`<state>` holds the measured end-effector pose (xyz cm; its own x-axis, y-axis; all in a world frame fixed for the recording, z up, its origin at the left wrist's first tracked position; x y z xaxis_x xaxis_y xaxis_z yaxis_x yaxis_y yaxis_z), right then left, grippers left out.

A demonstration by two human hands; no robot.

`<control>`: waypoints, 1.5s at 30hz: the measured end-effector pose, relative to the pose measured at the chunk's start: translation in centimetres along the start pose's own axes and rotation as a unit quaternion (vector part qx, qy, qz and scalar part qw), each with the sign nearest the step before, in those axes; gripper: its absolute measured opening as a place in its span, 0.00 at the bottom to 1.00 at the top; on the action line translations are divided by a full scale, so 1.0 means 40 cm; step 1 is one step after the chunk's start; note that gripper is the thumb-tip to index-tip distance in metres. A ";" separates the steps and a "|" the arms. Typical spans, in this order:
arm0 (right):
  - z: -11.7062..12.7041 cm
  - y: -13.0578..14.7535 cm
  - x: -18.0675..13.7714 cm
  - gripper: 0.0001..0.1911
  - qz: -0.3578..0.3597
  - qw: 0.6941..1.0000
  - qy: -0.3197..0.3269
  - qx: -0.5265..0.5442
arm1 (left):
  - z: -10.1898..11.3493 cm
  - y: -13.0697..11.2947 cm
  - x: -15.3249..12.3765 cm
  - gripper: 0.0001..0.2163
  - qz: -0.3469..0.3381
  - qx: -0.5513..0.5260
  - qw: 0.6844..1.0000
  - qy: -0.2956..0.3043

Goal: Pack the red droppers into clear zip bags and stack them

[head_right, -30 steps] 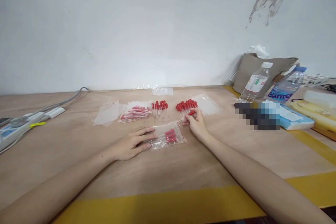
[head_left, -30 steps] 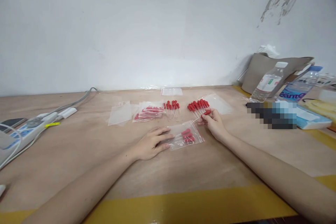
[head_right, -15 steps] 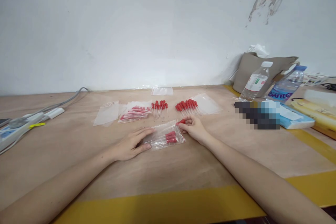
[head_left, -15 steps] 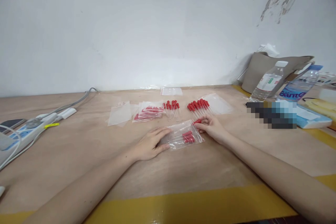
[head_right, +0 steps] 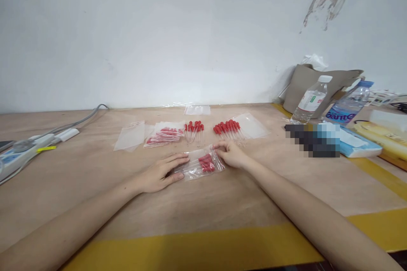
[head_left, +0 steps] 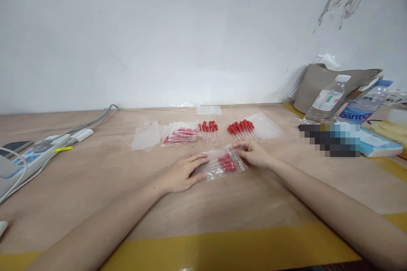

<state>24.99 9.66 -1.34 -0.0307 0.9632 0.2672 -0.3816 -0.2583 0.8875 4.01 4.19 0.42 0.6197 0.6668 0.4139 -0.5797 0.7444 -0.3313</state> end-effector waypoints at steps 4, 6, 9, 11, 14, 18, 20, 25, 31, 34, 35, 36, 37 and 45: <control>0.044 0.009 0.073 0.08 0.009 0.988 -0.110 -0.113 | -0.010 0.008 -0.001 0.21 -0.002 0.001 1.000 0.006; 0.033 0.026 0.119 0.05 0.025 0.976 -0.143 -0.164 | -0.012 0.011 -0.002 0.20 -0.005 -0.004 1.000 0.003; -0.020 0.034 0.189 0.07 0.001 0.963 -0.163 -0.214 | -0.014 0.011 -0.003 0.20 -0.011 -0.013 1.000 0.001; -0.057 0.029 0.231 0.12 -0.031 0.960 -0.177 -0.217 | -0.014 0.010 -0.003 0.20 -0.012 -0.016 1.000 0.003; -0.101 0.021 0.285 0.14 -0.054 0.959 -0.188 -0.206 | -0.012 0.008 -0.003 0.20 -0.013 -0.017 1.000 0.004; -0.124 0.000 0.330 0.08 -0.082 0.959 -0.192 -0.191 | -0.007 0.004 -0.003 0.20 -0.013 -0.015 1.000 0.002; -0.129 -0.013 0.340 0.07 -0.100 0.961 -0.190 -0.175 | -0.006 0.003 -0.004 0.20 -0.012 -0.011 1.000 0.002; -0.130 -0.015 0.341 0.06 -0.117 0.965 -0.209 -0.110 | -0.008 0.003 -0.004 0.20 -0.014 0.000 1.000 0.005; -0.065 0.025 0.294 0.08 -0.107 0.964 -0.243 -0.002 | -0.007 0.002 -0.003 0.20 -0.018 -0.001 1.000 0.005; 0.023 0.024 0.233 0.07 -0.091 0.952 -0.284 0.064 | -0.005 0.002 -0.003 0.20 -0.014 -0.002 1.000 0.007; 0.059 0.017 0.208 0.08 -0.081 0.941 -0.309 0.109 | -0.005 0.002 -0.002 0.20 -0.012 -0.002 1.000 0.008; 0.094 0.008 0.184 0.09 -0.068 0.931 -0.329 0.145 | -0.004 0.003 -0.002 0.20 -0.009 -0.002 1.000 0.008; 0.124 -0.003 0.160 0.11 -0.057 0.924 -0.339 0.165 | -0.004 0.005 -0.002 0.20 -0.007 -0.001 1.000 0.008; 0.128 -0.074 0.041 0.15 -0.120 0.902 -0.336 0.245 | -0.007 0.007 -0.002 0.20 -0.003 0.007 1.000 0.004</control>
<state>30.79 11.63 -1.61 0.6277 0.7755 0.0672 0.1555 -0.2095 0.9654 3.93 4.36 0.06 0.6279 0.6624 0.4087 -0.5831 0.7481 -0.3167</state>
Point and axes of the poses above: each hand's wrist, its own x-axis towards the middle knuckle, its own z-axis out of the back of the hand, y = z × x, the point moved 6 cm from there along x, towards the middle knuckle, and after that the axes turned 15 degrees about -y, right-handed, at the moved point
